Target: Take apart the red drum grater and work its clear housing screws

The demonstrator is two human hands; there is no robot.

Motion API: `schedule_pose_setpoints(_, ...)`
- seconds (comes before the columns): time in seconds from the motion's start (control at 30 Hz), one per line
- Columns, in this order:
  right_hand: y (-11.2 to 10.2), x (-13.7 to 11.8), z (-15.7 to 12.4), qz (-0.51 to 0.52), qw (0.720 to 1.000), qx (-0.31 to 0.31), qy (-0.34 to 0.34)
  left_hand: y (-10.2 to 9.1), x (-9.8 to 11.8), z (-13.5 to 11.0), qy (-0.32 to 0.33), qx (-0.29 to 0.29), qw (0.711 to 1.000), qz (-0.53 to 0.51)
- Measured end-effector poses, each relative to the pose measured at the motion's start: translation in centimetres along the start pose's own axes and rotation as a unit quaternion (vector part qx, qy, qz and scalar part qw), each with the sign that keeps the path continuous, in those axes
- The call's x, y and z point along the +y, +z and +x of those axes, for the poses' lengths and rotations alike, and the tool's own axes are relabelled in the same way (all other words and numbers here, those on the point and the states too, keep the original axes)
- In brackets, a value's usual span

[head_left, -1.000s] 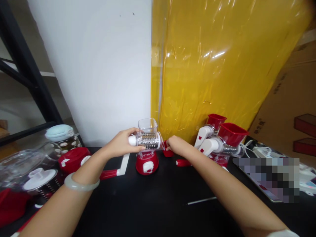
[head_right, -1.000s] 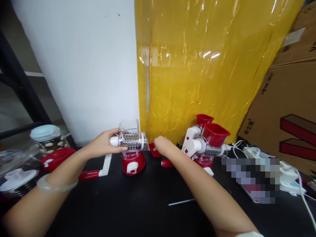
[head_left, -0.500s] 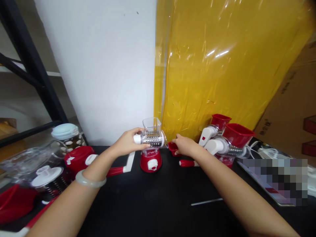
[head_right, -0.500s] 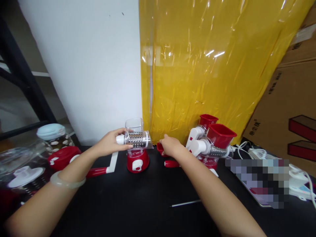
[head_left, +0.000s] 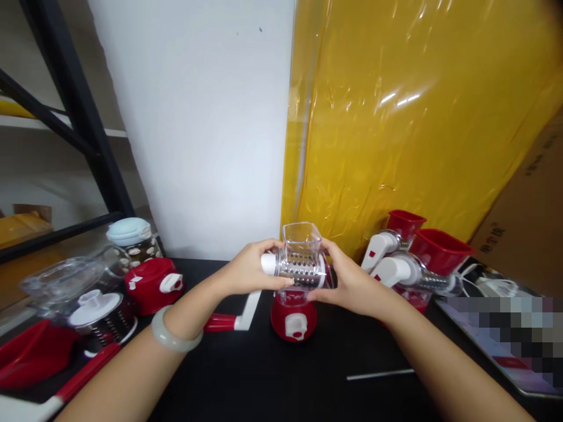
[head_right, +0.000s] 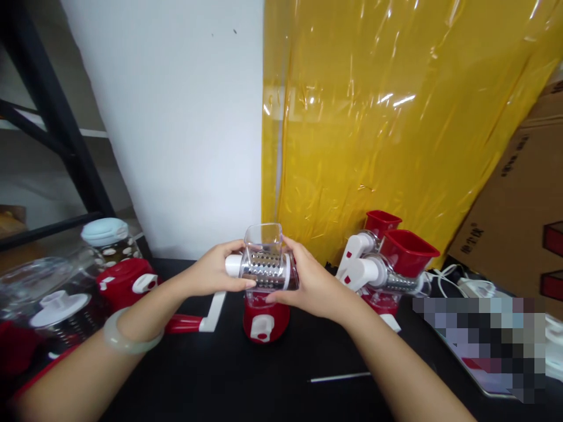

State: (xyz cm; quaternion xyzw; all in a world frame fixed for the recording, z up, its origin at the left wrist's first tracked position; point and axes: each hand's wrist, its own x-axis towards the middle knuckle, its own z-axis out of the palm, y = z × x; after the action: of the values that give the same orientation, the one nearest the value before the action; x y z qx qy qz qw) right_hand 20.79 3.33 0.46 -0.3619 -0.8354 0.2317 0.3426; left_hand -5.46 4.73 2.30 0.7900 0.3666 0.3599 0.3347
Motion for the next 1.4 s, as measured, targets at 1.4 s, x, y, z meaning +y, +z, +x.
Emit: schedule_pose_setpoints(1.4,3.5,-0.8,-2.5,0.391,0.9,0.12,0.148,1.1,-1.0,-0.5,0.102,0.022,0.964,0.245)
